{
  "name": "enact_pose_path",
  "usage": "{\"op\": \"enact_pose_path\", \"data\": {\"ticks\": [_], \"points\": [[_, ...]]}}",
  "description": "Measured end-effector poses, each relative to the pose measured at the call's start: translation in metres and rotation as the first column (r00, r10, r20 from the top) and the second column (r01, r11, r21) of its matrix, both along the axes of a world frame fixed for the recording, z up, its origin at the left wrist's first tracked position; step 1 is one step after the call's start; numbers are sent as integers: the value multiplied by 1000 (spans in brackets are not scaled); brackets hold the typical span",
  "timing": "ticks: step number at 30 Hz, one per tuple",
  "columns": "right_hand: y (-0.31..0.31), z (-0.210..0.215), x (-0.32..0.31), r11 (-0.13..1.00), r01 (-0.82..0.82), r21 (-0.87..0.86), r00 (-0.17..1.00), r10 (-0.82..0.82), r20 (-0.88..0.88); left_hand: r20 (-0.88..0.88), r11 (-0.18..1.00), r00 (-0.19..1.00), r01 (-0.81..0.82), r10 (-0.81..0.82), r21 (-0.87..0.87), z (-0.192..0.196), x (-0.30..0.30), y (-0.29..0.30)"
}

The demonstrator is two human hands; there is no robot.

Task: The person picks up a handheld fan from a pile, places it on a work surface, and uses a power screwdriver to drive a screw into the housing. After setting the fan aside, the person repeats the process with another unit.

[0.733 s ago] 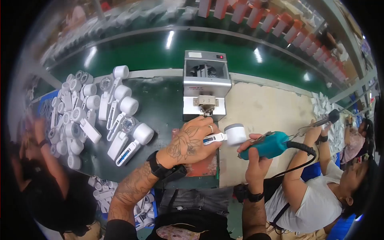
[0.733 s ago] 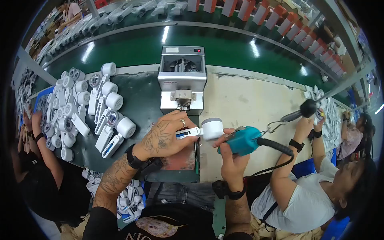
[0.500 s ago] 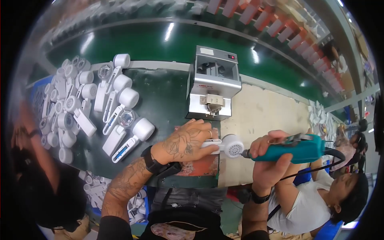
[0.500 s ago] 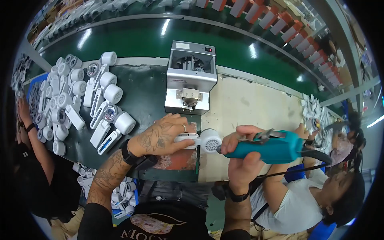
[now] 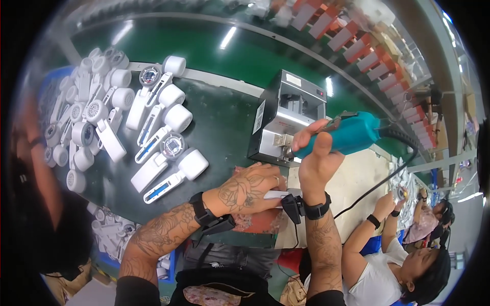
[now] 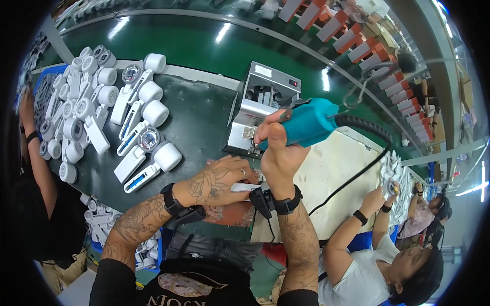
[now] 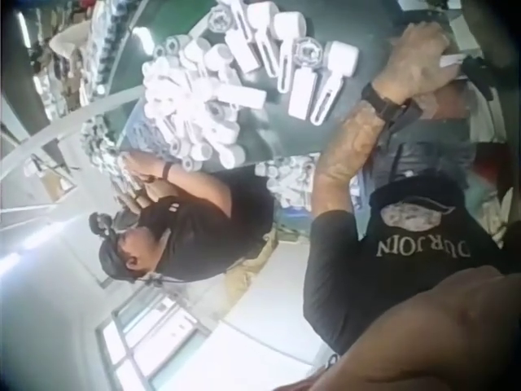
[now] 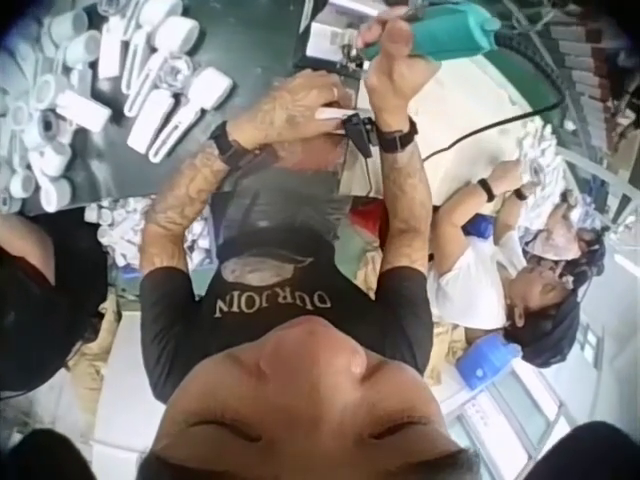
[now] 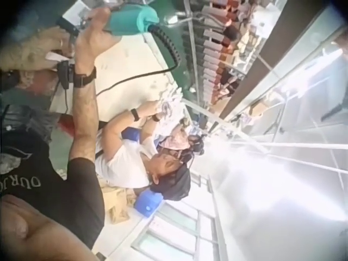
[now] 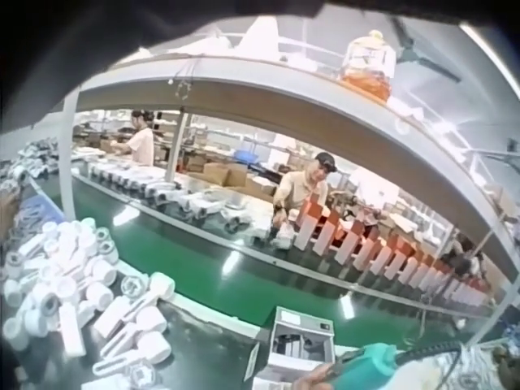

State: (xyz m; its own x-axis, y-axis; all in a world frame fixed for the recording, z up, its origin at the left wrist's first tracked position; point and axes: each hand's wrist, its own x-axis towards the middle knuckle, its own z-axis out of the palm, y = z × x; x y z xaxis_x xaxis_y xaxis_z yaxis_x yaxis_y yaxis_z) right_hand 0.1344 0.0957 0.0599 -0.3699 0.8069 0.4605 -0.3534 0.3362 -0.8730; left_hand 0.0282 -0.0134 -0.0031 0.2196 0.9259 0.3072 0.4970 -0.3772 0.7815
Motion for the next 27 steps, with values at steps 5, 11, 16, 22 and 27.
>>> {"op": "enact_pose_path", "data": {"ticks": [5, 11, 16, 22, 27], "points": [[-4, 0, 7, 1000, 1, -25, 1000, 0, 25, 30, 1000, 1000, -1, 1, -6, -3, 3, 2], [-33, 8, 41, 994, 45, -95, 999, -46, -15, 68, 999, 998, -7, 10, -53, -2, 1, 2], [-49, 6, 60, 995, 79, -58, 994, -75, 74, 52, 1000, 999, -12, 11, 14, -3, 0, 3], [-53, -4, 57, 990, 132, -48, 988, -127, 90, 41, 999, 999, -1, 3, -47, -1, 0, 2], [-53, -11, 58, 994, 85, -69, 993, -79, 86, 38, 998, 999, 5, -3, -70, -1, 1, 1]]}}
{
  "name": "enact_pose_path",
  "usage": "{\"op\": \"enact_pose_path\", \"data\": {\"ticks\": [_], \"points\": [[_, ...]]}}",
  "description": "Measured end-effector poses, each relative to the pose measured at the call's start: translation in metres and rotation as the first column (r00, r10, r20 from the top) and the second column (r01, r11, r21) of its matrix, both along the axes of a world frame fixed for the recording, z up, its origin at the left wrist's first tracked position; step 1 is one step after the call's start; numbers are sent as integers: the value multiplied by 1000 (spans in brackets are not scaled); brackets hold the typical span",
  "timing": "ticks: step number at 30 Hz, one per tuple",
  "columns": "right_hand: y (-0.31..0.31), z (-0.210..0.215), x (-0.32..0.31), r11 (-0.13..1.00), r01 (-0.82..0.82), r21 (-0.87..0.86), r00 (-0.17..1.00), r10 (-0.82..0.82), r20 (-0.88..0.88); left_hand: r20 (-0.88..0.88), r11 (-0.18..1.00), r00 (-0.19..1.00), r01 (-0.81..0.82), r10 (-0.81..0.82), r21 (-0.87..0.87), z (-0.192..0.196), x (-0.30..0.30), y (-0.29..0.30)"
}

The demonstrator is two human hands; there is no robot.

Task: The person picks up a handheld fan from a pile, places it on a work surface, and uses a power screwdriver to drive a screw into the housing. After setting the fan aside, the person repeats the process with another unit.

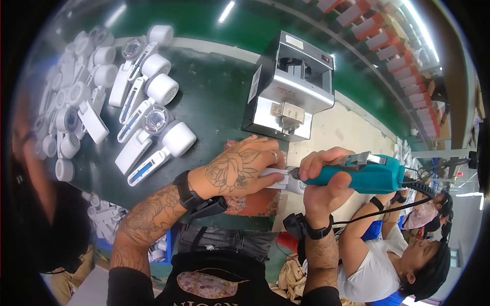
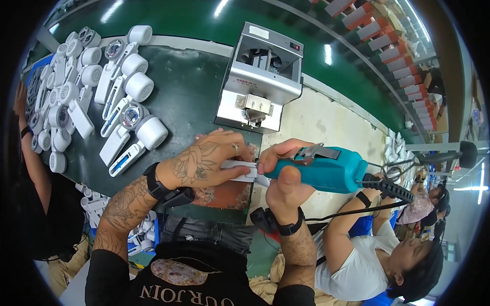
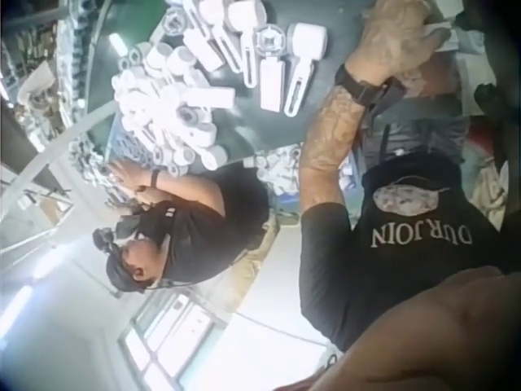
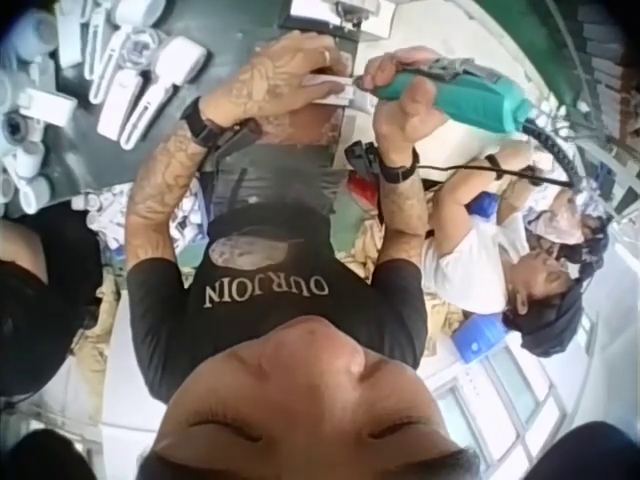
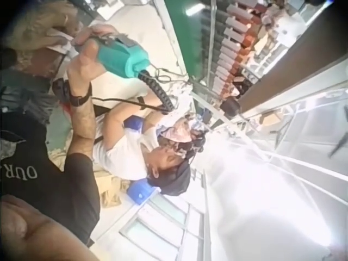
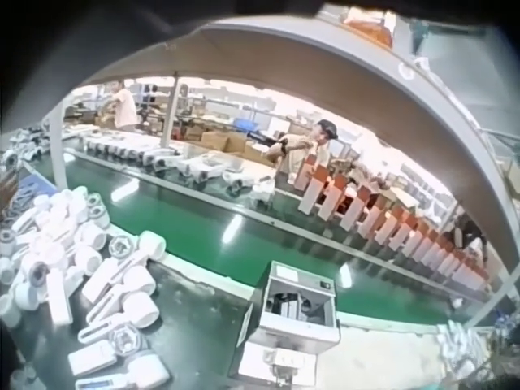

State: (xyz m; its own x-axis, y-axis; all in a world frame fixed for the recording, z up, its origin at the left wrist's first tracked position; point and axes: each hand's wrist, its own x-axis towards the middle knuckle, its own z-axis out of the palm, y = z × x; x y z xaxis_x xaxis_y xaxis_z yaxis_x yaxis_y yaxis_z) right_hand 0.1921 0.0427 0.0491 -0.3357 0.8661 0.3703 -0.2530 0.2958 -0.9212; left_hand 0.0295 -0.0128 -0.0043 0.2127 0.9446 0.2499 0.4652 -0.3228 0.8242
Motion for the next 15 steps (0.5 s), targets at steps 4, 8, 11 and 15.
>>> {"op": "enact_pose_path", "data": {"ticks": [4, 8, 11, 15], "points": [[3, -3, -3, 1000, -4, -25, 1000, 3, -27, -4, 1000, 1000, -8, 8, 15, 0, 1, 2], [5, -6, -4, 998, -51, -30, 998, 50, -36, -60, 999, 998, -32, 31, -11, 2, 1, 0], [5, -7, -2, 997, -68, -41, 997, 66, -44, -45, 999, 999, -16, 15, -42, 3, 0, 0], [5, -2, -4, 997, -37, -64, 999, 37, -1, -21, 999, 1000, -14, 13, -35, 2, -3, -2]]}}
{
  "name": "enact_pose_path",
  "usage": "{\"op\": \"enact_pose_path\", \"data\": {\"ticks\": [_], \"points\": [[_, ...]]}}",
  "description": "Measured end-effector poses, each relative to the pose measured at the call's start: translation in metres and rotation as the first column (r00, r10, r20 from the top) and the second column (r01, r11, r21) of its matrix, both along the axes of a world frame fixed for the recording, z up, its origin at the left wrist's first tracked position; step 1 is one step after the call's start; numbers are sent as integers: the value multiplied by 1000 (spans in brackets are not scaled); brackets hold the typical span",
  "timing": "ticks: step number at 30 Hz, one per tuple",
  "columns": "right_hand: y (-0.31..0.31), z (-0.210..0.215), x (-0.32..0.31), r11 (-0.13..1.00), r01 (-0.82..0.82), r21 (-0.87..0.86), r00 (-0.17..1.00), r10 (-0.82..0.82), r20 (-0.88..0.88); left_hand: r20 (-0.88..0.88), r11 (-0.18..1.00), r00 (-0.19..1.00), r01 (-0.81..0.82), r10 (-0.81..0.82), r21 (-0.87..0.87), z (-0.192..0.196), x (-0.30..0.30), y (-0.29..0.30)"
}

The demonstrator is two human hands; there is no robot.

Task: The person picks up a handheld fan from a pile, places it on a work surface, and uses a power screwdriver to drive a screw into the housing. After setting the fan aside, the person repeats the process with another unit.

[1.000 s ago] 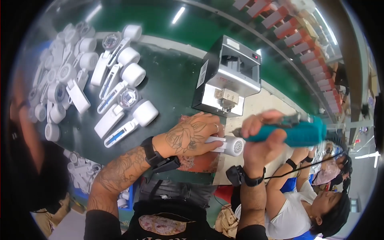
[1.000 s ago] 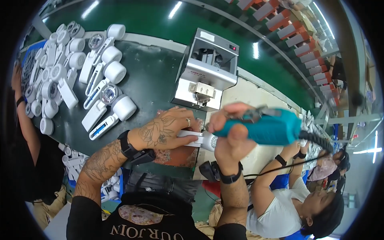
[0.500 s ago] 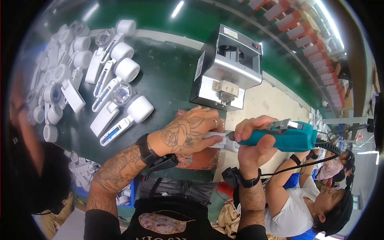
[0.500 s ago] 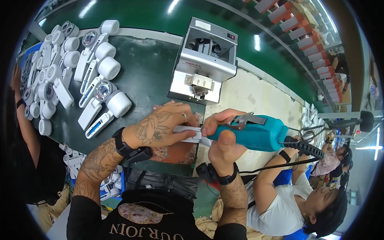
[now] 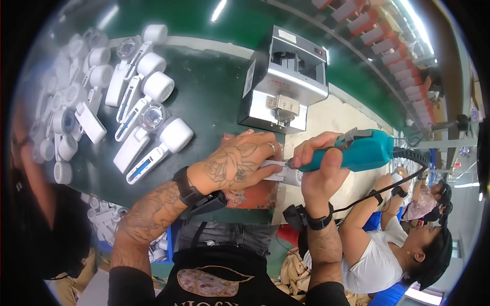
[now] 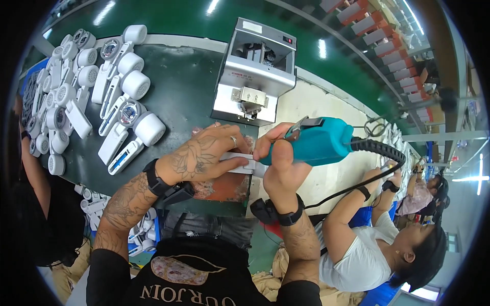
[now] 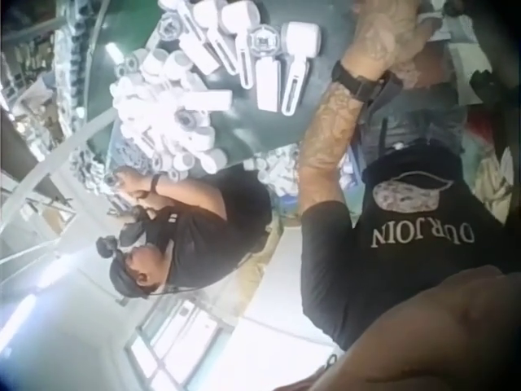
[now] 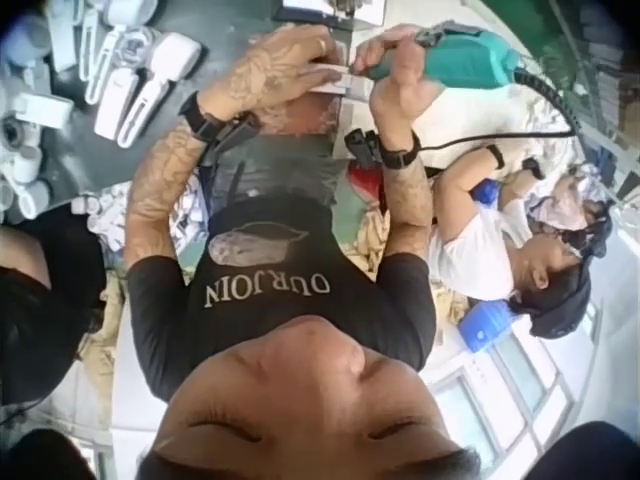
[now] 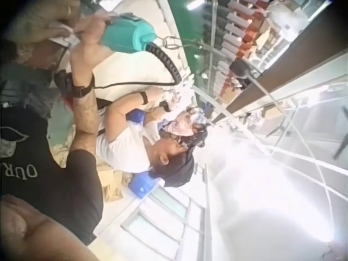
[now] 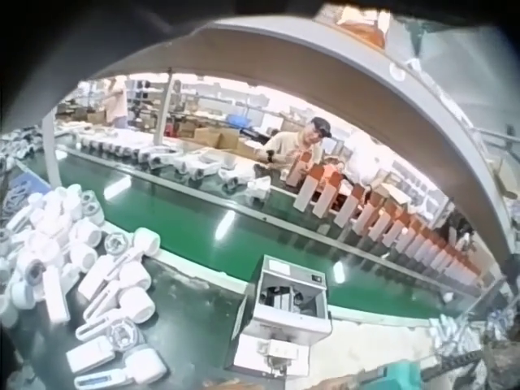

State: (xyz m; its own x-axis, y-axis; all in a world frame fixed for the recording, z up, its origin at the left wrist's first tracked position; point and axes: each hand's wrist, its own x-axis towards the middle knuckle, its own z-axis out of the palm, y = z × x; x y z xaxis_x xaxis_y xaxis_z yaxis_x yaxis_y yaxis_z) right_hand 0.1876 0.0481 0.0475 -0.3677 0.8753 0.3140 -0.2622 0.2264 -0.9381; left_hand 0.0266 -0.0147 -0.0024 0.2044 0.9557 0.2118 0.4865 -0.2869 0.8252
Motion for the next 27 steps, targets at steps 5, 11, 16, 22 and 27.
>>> {"op": "enact_pose_path", "data": {"ticks": [5, 11, 16, 22, 27], "points": [[22, 15, -17, 991, 61, 122, 995, -51, -89, 56, 996, 996, -66, 63, 54, -3, 4, 1], [44, 15, -56, 980, 68, 185, 996, -56, -71, 51, 993, 992, -114, 114, 11, -1, 2, -3], [43, 10, -53, 991, 14, 135, 998, -5, -60, 53, 980, 987, -156, 151, 121, -10, 8, -1], [25, 15, -28, 998, 29, 64, 996, -24, -82, 56, 991, 990, -129, 127, 31, -2, 4, 1], [-7, 21, 5, 997, 42, 68, 999, -41, -14, 98, 971, 986, -148, 131, 186, -7, 4, 5]]}}
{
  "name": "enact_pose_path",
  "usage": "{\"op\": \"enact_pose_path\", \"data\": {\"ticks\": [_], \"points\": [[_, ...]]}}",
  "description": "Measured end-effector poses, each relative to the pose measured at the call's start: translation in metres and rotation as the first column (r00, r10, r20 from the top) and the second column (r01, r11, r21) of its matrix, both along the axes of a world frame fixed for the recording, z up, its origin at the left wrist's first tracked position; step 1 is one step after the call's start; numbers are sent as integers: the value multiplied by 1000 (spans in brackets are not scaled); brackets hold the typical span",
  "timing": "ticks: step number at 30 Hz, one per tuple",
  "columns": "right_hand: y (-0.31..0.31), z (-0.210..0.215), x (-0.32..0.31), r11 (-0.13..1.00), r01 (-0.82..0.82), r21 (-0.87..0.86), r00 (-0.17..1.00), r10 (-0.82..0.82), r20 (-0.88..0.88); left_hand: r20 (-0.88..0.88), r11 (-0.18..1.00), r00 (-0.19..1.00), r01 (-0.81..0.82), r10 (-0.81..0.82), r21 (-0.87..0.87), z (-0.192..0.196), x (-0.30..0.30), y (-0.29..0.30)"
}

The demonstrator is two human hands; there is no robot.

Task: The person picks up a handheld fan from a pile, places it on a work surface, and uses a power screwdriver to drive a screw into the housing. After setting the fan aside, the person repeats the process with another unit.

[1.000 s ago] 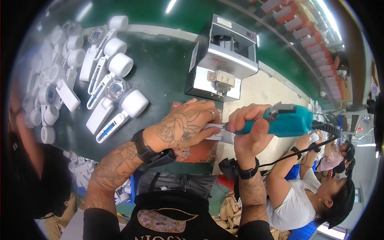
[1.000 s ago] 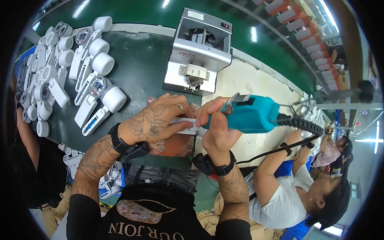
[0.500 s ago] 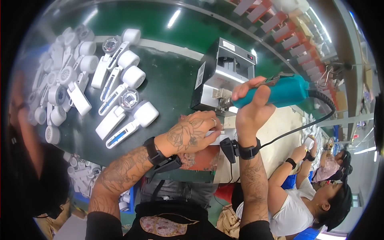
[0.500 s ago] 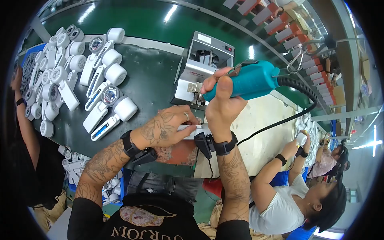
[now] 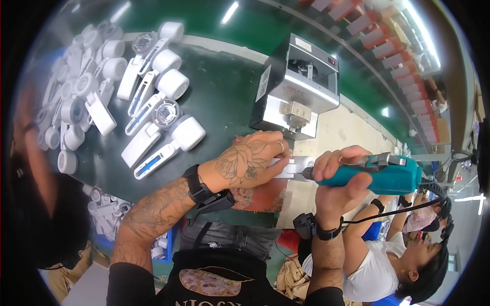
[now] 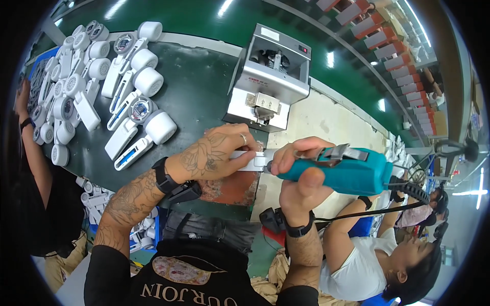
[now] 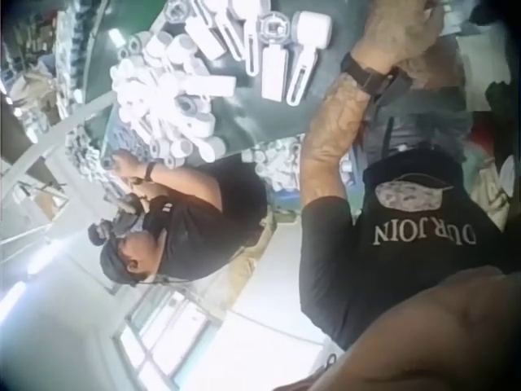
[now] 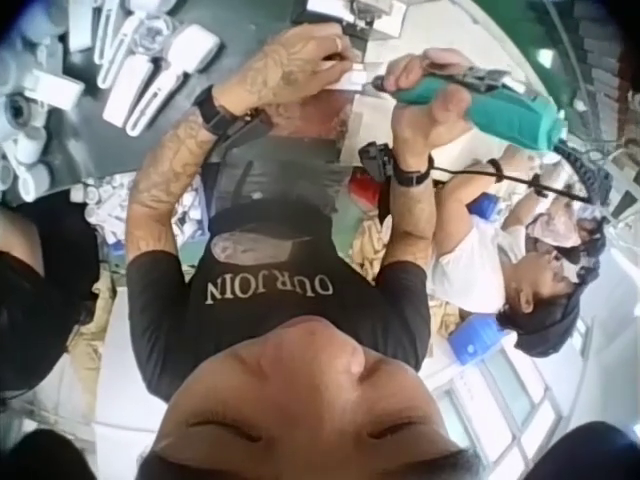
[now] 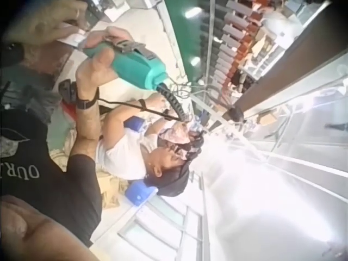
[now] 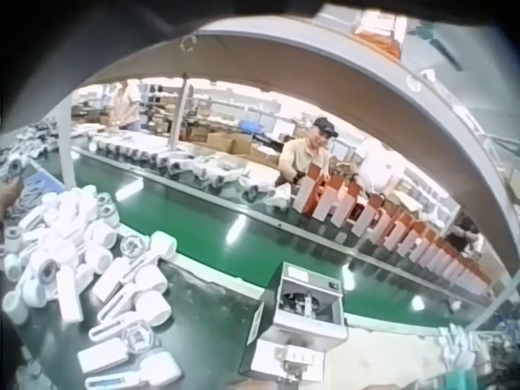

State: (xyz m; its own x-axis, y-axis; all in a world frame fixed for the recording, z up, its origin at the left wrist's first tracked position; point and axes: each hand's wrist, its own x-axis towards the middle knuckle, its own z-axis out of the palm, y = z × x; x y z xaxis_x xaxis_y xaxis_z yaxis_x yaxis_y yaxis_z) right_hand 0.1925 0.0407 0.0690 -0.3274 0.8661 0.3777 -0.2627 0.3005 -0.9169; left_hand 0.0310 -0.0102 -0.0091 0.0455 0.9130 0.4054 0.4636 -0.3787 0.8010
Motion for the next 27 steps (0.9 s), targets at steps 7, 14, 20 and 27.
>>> {"op": "enact_pose_path", "data": {"ticks": [7, 14, 20, 27], "points": [[-5, -7, 6, 1000, -4, -13, 1000, 4, 16, 14, 997, 1000, 18, -17, -69, 4, 1, 1], [-6, -16, 14, 998, -28, -61, 999, 26, -29, -18, 996, 1000, 17, -19, -85, 8, 1, -4], [-5, -27, 7, 999, -22, -33, 1000, 21, -23, -30, 1000, 999, 20, -21, -19, -3, 3, -2], [-1, -25, 7, 999, -41, -15, 997, 40, -64, -149, 997, 987, 61, -67, -41, 13, 1, 6]]}}
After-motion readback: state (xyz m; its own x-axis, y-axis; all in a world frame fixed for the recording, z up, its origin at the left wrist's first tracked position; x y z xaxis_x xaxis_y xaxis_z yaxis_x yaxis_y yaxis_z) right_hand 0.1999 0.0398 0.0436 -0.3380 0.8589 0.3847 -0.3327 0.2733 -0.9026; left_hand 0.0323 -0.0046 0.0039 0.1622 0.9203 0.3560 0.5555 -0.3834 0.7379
